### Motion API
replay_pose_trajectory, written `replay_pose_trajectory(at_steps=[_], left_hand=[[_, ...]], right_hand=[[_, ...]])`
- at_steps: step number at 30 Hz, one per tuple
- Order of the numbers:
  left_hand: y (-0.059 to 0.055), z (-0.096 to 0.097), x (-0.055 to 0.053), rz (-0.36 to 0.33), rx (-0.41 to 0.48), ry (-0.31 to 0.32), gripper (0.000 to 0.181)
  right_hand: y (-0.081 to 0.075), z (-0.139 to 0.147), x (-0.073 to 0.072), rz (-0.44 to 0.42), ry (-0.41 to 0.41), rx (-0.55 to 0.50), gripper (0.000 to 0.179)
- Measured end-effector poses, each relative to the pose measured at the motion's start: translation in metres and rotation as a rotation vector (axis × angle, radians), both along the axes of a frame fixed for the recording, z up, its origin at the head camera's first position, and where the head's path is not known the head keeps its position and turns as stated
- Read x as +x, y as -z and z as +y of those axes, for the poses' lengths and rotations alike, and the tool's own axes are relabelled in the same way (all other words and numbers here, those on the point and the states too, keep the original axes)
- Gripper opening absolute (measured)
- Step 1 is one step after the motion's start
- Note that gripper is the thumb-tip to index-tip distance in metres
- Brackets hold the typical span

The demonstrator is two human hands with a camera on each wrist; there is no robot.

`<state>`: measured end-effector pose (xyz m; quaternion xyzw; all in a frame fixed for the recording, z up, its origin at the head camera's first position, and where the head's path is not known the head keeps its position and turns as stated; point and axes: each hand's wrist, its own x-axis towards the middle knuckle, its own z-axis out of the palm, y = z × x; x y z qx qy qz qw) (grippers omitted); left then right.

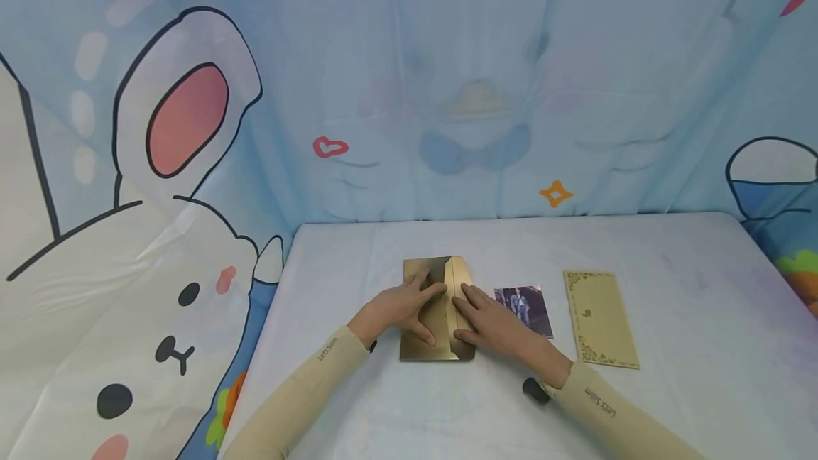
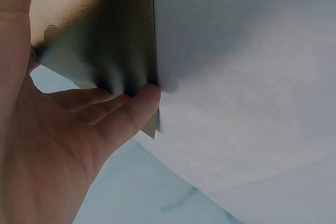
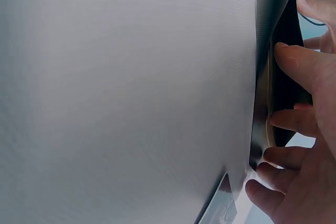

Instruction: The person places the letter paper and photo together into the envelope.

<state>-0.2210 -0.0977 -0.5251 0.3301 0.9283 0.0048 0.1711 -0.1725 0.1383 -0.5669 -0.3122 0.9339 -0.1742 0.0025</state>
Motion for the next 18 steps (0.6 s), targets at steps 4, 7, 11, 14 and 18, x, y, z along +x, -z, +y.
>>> replay_pose_trajectory(at_steps=[4,7,11,14,18], left_hand=[[0.000,0.000,0.000,0.012,-0.009,0.004,0.108],[-0.002,0.000,0.001,0.007,-0.008,0.004,0.108],[-0.002,0.001,0.001,0.004,-0.005,0.001,0.109],[-0.001,0.000,0.002,0.013,-0.005,0.003,0.110],[-0.001,0.000,0.002,0.014,0.002,-0.001,0.110]], right_hand=[[-0.002,0.000,0.001,0.001,0.000,-0.013,0.065],[-0.004,0.000,0.002,0.003,0.006,-0.014,0.066],[-0.005,0.003,0.002,-0.014,0.031,-0.003,0.069],[-0.007,0.006,0.003,-0.028,0.064,0.000,0.072],[-0.011,0.016,0.004,-0.010,0.099,-0.027,0.074]])
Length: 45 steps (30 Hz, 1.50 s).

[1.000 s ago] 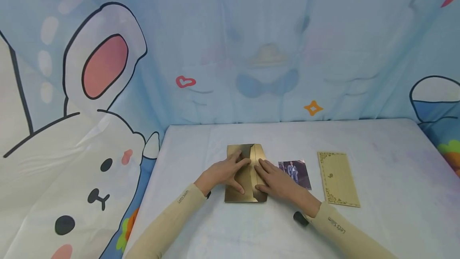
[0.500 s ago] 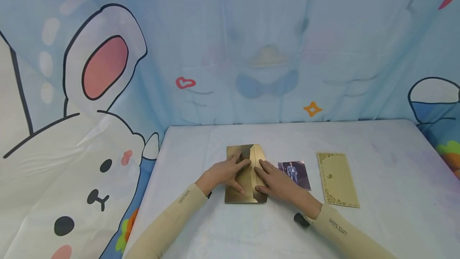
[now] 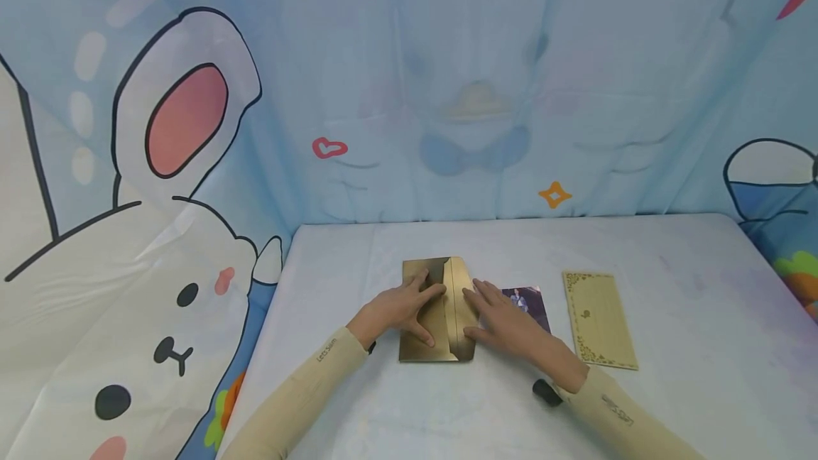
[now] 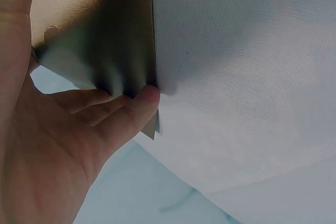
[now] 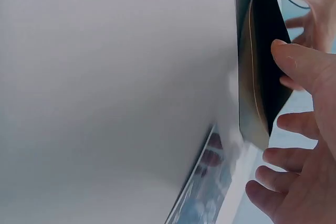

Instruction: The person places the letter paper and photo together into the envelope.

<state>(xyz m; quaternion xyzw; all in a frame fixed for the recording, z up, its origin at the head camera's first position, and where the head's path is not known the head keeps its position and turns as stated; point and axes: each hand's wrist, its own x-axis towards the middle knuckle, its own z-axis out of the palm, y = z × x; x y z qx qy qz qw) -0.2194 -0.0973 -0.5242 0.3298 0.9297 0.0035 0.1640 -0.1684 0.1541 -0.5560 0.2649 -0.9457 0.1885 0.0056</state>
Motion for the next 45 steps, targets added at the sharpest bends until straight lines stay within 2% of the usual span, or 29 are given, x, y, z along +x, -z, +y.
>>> replay_pose_trajectory(at_steps=[11,21,32,36,41,45], left_hand=[[-0.002,0.000,-0.001,0.002,0.013,0.008,0.109],[0.001,-0.001,0.000,-0.020,0.020,-0.010,0.109],[0.003,0.000,0.000,-0.032,0.028,-0.013,0.107],[0.003,0.000,0.000,-0.030,0.029,-0.015,0.107],[0.002,0.000,0.001,-0.035,0.022,-0.024,0.107],[0.002,0.000,0.001,-0.035,0.016,-0.026,0.108]], right_hand=[[0.001,0.030,-0.003,0.023,0.092,0.027,0.082],[0.000,0.042,-0.002,0.005,0.119,0.015,0.081],[0.005,0.069,0.002,0.015,0.147,0.000,0.086],[0.004,0.078,0.004,-0.020,0.177,-0.003,0.091],[0.003,0.085,0.005,-0.075,0.202,0.001,0.089],[0.003,0.086,0.005,-0.086,0.210,0.008,0.089]])
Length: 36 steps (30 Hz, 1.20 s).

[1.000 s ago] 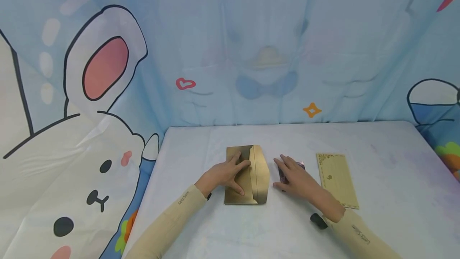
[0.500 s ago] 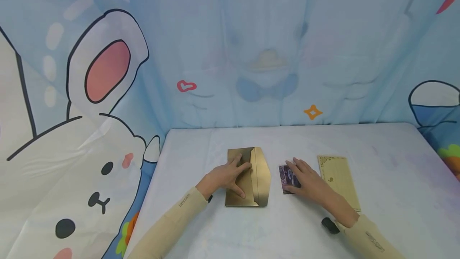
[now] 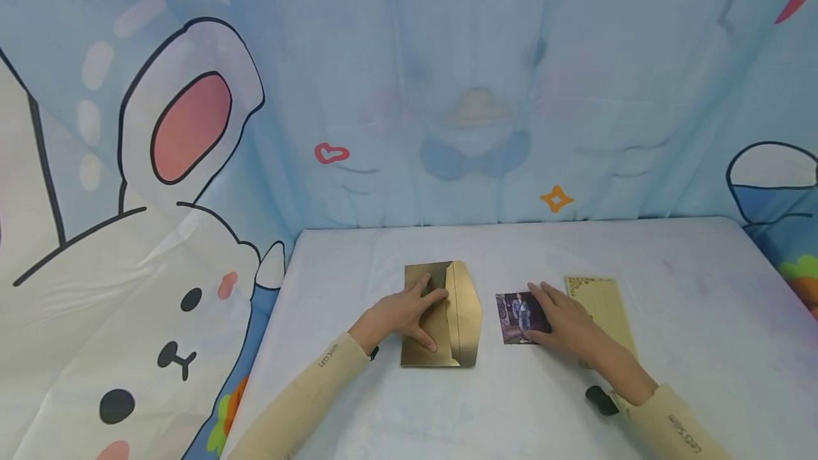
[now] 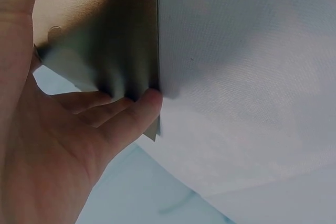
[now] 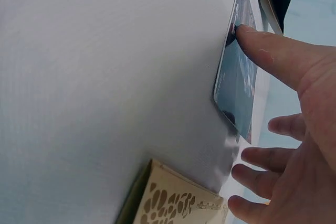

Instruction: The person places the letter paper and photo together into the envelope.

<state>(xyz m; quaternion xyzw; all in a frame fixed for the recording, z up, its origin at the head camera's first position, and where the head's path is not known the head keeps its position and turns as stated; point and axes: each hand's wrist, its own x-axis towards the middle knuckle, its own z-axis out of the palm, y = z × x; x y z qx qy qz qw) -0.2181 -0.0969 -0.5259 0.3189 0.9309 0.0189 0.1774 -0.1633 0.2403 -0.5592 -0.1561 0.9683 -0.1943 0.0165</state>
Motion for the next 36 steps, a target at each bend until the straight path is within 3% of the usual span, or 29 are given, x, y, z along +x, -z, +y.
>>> replay_pose_trajectory(at_steps=[9,24,30,36], left_hand=[[-0.0002,0.0008,0.0002,0.012,-0.007,0.010,0.110],[0.0014,0.0002,-0.0003,0.021,-0.012,0.018,0.110],[0.0005,0.0006,0.0002,0.018,-0.026,0.015,0.111],[-0.0006,0.0014,-0.0001,0.016,-0.028,0.011,0.111]], right_hand=[[0.0016,0.0003,-0.0007,0.036,0.002,0.002,0.094],[0.0077,0.0009,0.0006,0.047,0.100,-0.103,0.087],[0.0090,0.0031,0.0006,-0.021,0.111,-0.141,0.089],[0.0041,0.0061,0.0014,-0.047,0.075,-0.151,0.076]])
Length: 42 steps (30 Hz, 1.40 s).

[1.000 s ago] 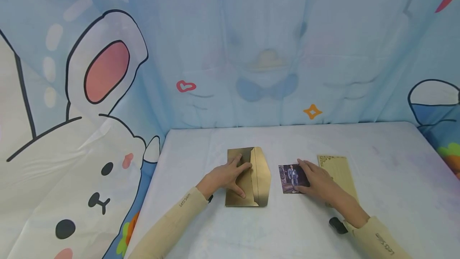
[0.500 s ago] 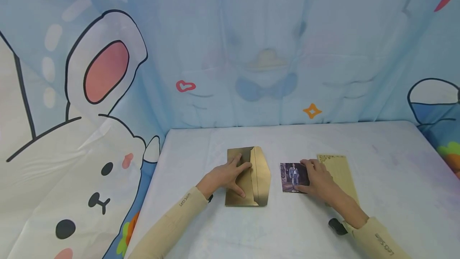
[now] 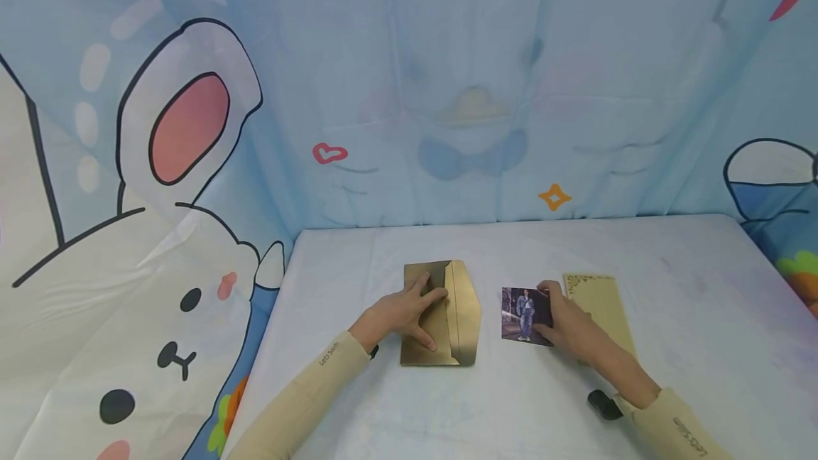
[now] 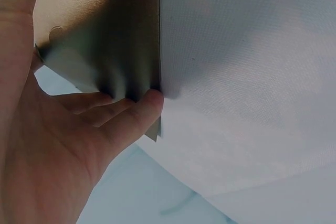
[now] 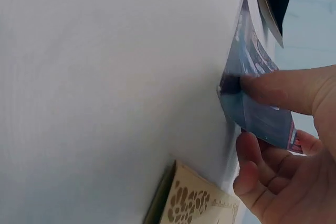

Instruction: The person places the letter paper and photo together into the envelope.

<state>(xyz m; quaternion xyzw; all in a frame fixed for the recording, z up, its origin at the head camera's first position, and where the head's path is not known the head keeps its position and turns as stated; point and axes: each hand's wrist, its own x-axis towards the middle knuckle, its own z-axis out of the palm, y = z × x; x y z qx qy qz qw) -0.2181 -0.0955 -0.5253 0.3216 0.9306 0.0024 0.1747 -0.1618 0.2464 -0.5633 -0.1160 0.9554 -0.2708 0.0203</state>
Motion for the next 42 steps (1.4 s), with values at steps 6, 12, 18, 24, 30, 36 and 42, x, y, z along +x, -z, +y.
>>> replay_pose_trajectory(at_steps=[6,12,18,24,30,36,42], left_hand=[[0.001,0.000,-0.001,0.000,0.004,0.001,0.111],[0.002,-0.001,-0.001,0.009,-0.006,0.001,0.111],[0.001,-0.001,-0.001,0.011,-0.008,0.000,0.112],[0.000,-0.001,-0.001,0.003,-0.003,-0.004,0.113],[0.001,-0.001,-0.001,0.002,-0.011,-0.004,0.112],[0.002,0.000,-0.001,-0.002,-0.004,-0.006,0.112],[0.004,0.001,-0.001,-0.009,0.006,-0.010,0.111]], right_hand=[[-0.005,0.004,0.001,0.026,-0.049,-0.032,0.063],[-0.009,0.009,-0.001,-0.015,-0.063,-0.108,0.058],[-0.013,0.016,-0.001,-0.049,-0.081,-0.185,0.056],[-0.019,0.018,-0.001,-0.134,-0.071,-0.222,0.054],[-0.021,0.020,-0.003,-0.204,-0.082,-0.282,0.057],[-0.023,0.019,-0.006,-0.219,-0.111,-0.309,0.057],[-0.022,0.015,-0.007,-0.229,-0.132,-0.332,0.058]])
